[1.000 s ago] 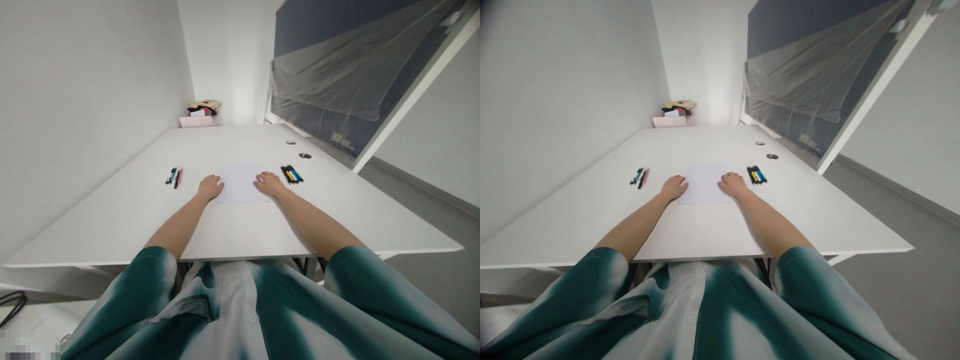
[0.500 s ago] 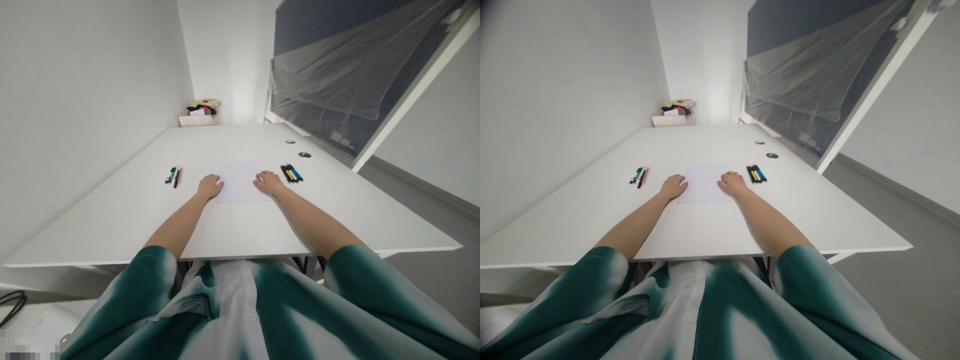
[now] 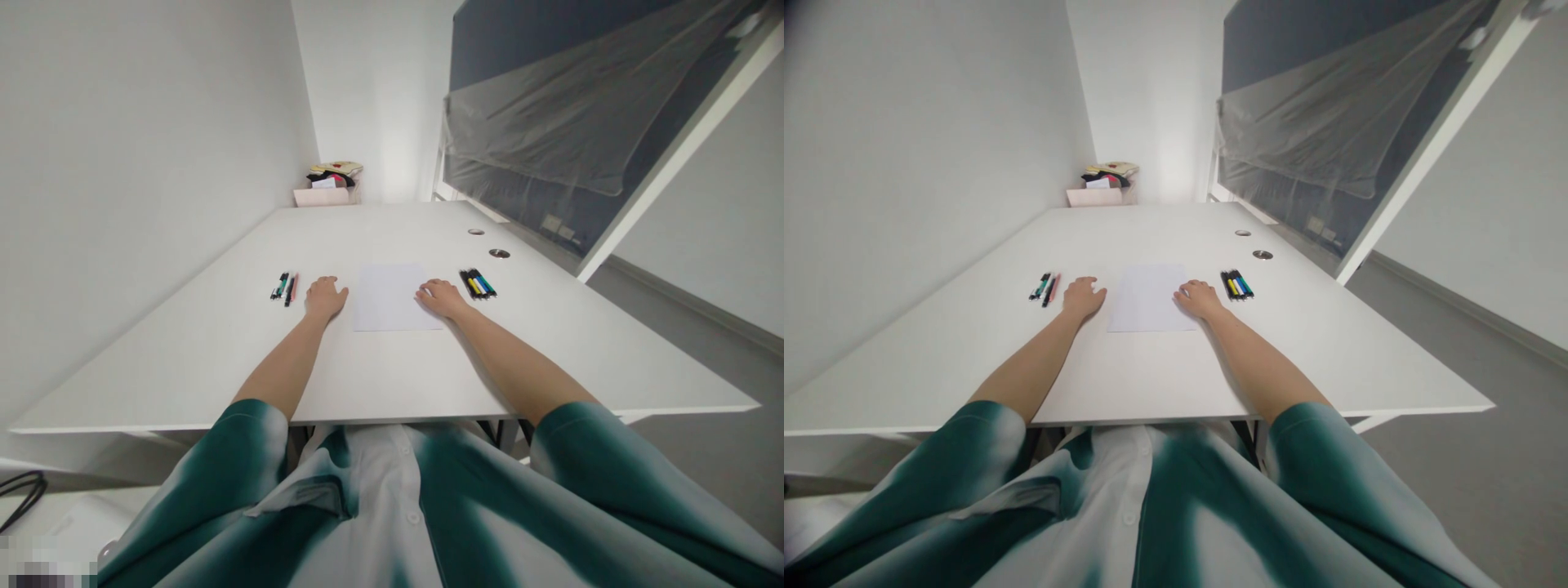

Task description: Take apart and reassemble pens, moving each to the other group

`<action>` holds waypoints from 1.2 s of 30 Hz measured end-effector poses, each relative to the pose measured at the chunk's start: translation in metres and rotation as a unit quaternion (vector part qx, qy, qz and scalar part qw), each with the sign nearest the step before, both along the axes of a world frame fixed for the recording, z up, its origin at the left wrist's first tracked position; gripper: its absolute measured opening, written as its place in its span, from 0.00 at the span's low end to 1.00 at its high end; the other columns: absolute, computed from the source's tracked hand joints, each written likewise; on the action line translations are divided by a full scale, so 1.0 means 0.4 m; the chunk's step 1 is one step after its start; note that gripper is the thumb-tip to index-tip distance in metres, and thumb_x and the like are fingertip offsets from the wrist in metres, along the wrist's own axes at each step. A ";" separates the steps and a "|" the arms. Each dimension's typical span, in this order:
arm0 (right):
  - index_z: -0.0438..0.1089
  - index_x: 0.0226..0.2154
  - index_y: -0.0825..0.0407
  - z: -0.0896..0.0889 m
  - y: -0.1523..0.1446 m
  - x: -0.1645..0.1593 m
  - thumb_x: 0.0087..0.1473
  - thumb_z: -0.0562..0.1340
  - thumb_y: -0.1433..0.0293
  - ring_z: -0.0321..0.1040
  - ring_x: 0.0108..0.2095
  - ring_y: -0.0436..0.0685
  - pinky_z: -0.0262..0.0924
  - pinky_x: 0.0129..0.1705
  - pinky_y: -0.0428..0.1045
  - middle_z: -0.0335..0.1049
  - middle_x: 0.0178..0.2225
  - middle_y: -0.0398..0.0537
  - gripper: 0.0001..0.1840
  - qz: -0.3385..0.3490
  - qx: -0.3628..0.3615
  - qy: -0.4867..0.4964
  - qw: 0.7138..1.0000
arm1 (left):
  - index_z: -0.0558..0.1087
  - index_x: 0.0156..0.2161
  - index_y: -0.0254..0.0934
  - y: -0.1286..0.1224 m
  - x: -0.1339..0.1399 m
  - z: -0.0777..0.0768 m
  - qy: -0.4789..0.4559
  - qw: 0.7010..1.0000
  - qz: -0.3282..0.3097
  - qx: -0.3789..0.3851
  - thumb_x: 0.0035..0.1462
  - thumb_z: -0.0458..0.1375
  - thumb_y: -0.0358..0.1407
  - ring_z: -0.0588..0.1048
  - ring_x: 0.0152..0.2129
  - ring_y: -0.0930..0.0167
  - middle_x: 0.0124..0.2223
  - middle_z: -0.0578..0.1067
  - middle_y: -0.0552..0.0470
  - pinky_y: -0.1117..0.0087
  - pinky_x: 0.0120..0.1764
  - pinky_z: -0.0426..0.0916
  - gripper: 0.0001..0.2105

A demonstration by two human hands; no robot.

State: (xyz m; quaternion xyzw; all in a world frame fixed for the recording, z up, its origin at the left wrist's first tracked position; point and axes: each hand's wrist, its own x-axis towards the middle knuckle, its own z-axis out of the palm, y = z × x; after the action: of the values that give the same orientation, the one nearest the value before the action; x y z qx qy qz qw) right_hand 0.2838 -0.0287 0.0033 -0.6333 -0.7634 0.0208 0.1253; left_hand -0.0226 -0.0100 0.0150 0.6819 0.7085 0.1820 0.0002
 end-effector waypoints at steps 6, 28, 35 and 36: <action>0.71 0.55 0.50 -0.003 0.003 0.003 0.65 0.51 0.58 0.61 0.59 0.65 0.55 0.58 0.59 0.66 0.60 0.56 0.25 0.004 -0.001 0.003 1.000 | 0.67 0.60 0.34 0.004 -0.064 0.004 -0.005 0.996 0.091 0.014 0.59 0.52 0.42 0.57 0.65 0.54 0.65 0.64 0.37 0.51 0.64 0.51 0.25; 0.71 0.55 0.50 -0.004 0.004 0.004 0.64 0.52 0.58 0.61 0.59 0.66 0.56 0.58 0.60 0.66 0.60 0.56 0.24 0.002 0.002 0.005 1.000 | 0.75 0.50 0.36 -0.003 -0.083 0.013 0.000 0.995 0.099 -0.010 0.57 0.51 0.29 0.73 0.51 0.55 0.52 0.75 0.36 0.52 0.52 0.67 0.17; 0.71 0.55 0.49 -0.006 0.003 0.007 0.64 0.53 0.58 0.62 0.59 0.65 0.56 0.58 0.58 0.65 0.60 0.55 0.23 0.008 0.004 -0.003 1.000 | 0.74 0.52 0.36 -0.011 -0.069 0.022 -0.006 0.994 0.107 -0.015 0.59 0.52 0.31 0.73 0.52 0.54 0.53 0.75 0.36 0.53 0.53 0.67 0.17; 0.71 0.55 0.49 -0.007 0.003 0.007 0.64 0.53 0.58 0.62 0.59 0.65 0.56 0.58 0.58 0.65 0.60 0.55 0.23 0.007 0.005 -0.004 1.000 | 0.74 0.52 0.36 -0.012 -0.067 0.022 -0.005 0.994 0.108 -0.016 0.60 0.52 0.32 0.72 0.52 0.54 0.54 0.75 0.36 0.53 0.53 0.67 0.17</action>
State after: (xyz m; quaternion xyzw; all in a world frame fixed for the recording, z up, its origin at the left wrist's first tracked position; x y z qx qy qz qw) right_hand 0.2867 -0.0276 0.0006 -0.6271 -0.7687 0.0154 0.1251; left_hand -0.0495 -0.0148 0.0238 0.6004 0.7806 0.1735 -0.0049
